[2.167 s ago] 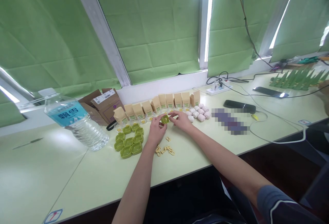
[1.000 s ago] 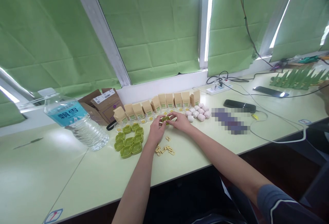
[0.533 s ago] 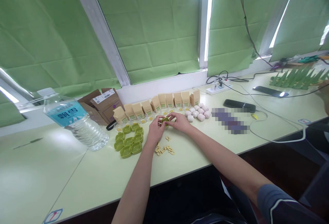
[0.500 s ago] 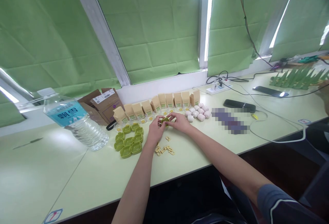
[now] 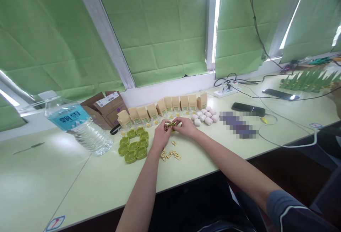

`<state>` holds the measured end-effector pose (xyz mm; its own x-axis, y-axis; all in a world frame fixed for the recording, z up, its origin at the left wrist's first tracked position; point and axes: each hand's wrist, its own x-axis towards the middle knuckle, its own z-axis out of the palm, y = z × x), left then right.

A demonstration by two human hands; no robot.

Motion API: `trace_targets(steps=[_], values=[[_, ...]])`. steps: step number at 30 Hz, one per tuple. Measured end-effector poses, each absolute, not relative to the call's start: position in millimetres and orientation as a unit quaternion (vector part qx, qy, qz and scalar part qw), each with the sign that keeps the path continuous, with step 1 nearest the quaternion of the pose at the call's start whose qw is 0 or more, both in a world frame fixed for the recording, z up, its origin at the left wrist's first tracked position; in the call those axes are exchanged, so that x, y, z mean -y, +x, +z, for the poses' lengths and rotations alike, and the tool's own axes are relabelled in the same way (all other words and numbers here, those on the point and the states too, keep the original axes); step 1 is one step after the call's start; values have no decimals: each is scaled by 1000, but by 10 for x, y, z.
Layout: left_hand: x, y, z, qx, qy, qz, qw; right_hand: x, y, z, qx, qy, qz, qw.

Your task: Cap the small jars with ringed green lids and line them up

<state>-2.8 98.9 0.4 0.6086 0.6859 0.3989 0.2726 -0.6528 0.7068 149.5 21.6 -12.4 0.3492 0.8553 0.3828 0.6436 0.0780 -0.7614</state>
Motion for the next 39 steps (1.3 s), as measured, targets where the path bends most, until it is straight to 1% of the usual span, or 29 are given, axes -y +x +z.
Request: trace_targets(steps=[20, 39], values=[[-997, -21, -4, -284, 845, 337, 303, -209, 1489, -106, 561, -669, 122, 473], [-989, -26, 2, -288, 840, 325, 324, -223, 1494, -134, 569, -667, 116, 467]])
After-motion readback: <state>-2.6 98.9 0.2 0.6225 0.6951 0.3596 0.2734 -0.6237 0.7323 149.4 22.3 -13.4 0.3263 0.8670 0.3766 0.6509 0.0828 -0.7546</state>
